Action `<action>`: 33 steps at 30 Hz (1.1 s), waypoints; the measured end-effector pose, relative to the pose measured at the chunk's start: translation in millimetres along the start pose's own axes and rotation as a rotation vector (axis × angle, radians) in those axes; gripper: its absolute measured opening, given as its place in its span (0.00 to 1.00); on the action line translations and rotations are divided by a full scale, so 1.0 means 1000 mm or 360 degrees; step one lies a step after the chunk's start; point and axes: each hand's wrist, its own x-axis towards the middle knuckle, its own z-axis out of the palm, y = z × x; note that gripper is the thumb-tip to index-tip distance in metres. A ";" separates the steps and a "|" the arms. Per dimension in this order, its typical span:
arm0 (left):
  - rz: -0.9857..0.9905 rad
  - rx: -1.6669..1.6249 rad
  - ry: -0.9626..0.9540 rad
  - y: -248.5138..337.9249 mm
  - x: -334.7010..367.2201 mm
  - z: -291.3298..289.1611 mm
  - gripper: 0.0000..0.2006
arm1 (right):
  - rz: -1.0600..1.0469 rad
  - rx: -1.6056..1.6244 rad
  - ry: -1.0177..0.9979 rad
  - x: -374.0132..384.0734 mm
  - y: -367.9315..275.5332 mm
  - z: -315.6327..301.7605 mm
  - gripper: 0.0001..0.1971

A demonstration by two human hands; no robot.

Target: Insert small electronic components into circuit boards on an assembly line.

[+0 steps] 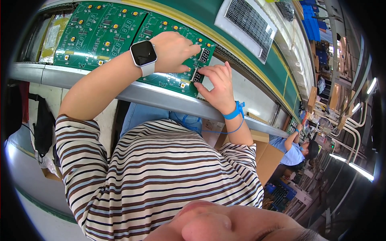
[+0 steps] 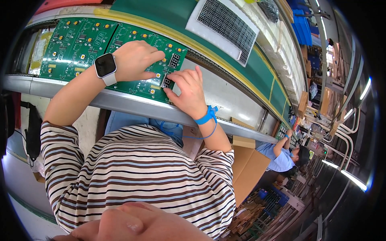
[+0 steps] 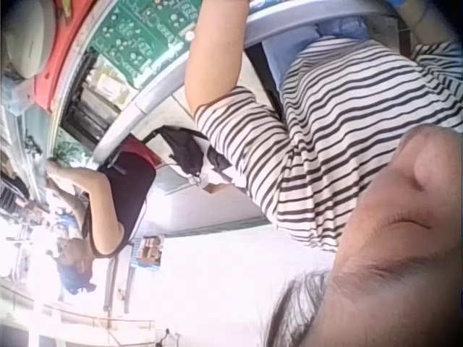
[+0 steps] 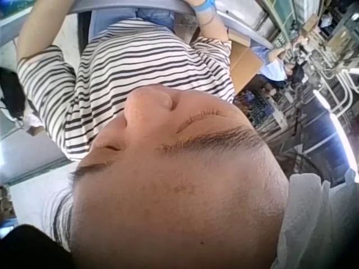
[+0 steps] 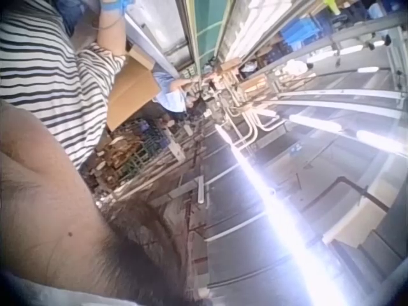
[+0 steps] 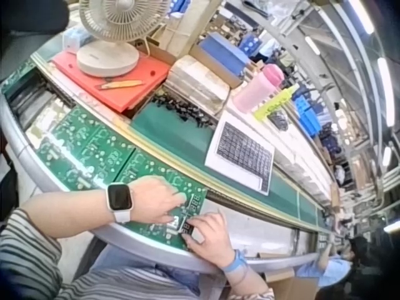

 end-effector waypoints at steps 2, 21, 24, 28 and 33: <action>0.0004 -0.0007 -0.0004 0.001 0.002 -0.001 0.20 | 0.0005 -0.0020 0.0008 -0.001 0.001 -0.001 0.18; 0.0053 -0.0131 0.0073 -0.002 0.004 -0.009 0.19 | 0.1467 -0.0594 0.0361 0.020 0.197 -0.069 0.24; -0.0004 -0.0146 -0.0024 -0.001 0.004 -0.012 0.20 | 0.1437 -0.0595 0.0444 0.019 0.197 -0.061 0.21; -0.0014 -0.0155 -0.0031 -0.001 0.004 -0.012 0.20 | 0.1355 -0.0665 0.0732 0.017 0.188 -0.052 0.20; -0.0027 -0.0142 -0.0047 0.001 0.004 -0.014 0.20 | 0.1359 -0.0709 0.0853 0.017 0.183 -0.048 0.19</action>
